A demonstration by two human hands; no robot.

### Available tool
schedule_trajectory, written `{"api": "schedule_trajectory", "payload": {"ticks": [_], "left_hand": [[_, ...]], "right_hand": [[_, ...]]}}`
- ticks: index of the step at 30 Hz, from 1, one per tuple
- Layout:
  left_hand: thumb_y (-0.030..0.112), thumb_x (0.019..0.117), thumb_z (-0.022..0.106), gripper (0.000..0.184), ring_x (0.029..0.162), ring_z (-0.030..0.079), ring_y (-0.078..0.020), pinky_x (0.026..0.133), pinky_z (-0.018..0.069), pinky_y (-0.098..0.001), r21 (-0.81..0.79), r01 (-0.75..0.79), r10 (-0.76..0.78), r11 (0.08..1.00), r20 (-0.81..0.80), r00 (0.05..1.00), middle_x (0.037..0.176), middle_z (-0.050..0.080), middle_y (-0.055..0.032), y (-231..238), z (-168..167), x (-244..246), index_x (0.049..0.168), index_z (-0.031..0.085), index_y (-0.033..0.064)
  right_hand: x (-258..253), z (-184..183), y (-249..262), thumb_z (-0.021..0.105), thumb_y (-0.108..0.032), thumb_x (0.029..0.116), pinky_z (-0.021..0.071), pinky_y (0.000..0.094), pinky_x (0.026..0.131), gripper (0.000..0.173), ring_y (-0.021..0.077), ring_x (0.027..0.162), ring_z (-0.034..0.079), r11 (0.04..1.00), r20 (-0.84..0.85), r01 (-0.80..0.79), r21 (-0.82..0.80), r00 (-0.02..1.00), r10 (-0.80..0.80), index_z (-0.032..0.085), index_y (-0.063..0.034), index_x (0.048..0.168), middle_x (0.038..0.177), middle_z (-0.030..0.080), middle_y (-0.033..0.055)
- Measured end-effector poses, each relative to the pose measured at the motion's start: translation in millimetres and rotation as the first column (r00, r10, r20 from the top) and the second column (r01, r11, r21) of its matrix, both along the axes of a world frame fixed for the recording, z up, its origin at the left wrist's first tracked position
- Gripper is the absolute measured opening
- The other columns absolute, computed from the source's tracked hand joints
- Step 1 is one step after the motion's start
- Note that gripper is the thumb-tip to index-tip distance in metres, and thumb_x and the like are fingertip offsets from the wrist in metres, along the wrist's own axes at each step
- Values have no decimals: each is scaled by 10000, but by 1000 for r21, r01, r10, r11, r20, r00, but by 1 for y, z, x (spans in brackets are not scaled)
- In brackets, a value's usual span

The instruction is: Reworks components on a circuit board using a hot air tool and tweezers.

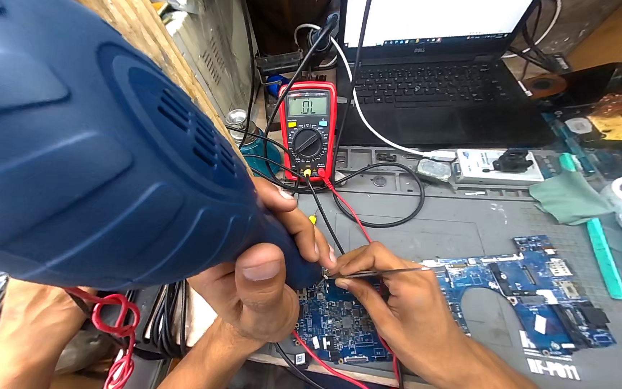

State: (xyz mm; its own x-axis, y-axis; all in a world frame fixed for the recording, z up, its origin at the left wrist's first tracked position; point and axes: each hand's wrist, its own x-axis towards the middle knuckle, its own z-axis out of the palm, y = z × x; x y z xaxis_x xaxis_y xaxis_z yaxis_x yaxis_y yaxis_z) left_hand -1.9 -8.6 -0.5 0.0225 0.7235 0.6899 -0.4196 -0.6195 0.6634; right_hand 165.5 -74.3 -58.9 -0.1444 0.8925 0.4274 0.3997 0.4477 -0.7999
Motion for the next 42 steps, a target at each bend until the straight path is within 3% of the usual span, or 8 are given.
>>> {"api": "schedule_trajectory", "payload": {"ticks": [42], "left_hand": [[444, 1006, 612, 348, 535, 631, -152, 500, 604, -327, -7, 3, -3, 1000, 5, 1000, 690, 611, 0, -1, 0, 0, 1103, 589, 110]], "right_hand": [[0, 0, 0, 656, -165, 1002, 621, 191, 789, 56, 21, 920, 707, 1000, -7, -4, -6, 1000, 3, 671, -124, 1037, 1014, 720, -57]]}}
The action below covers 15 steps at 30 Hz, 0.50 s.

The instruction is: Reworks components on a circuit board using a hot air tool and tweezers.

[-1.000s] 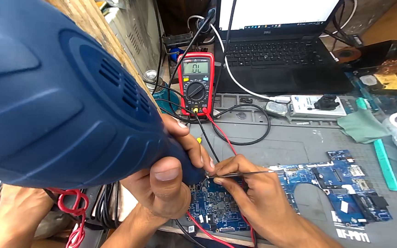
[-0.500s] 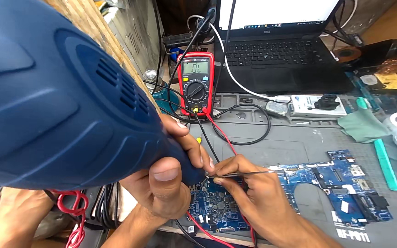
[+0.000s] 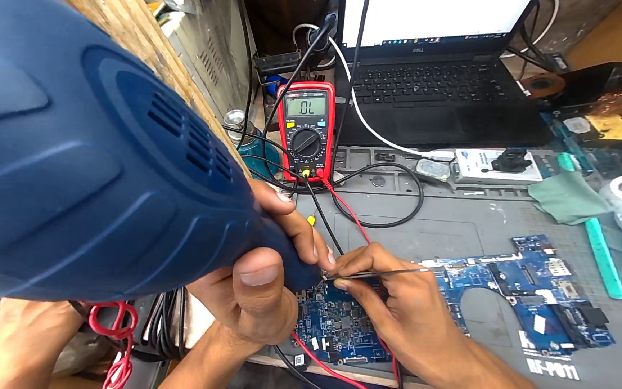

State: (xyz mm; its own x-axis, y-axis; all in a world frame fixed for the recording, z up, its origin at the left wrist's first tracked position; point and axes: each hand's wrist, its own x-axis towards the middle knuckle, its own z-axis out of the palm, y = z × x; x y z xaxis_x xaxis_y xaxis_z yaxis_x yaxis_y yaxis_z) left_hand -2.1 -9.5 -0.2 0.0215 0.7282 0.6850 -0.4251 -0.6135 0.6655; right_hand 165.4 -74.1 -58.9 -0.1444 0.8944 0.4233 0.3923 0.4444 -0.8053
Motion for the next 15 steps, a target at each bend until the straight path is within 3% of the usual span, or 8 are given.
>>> {"api": "schedule_trajectory", "payload": {"ticks": [15], "left_hand": [[444, 1009, 608, 350, 539, 631, -150, 505, 602, -321, 0, 5, -5, 1000, 3, 1000, 695, 609, 0, 0, 0, 0, 1110, 590, 110]], "right_hand": [[0, 0, 0, 658, -155, 999, 622, 192, 785, 46, 23, 923, 708, 1000, 2, 1, 1, 1000, -1, 670, -128, 1034, 1020, 720, -59]]}}
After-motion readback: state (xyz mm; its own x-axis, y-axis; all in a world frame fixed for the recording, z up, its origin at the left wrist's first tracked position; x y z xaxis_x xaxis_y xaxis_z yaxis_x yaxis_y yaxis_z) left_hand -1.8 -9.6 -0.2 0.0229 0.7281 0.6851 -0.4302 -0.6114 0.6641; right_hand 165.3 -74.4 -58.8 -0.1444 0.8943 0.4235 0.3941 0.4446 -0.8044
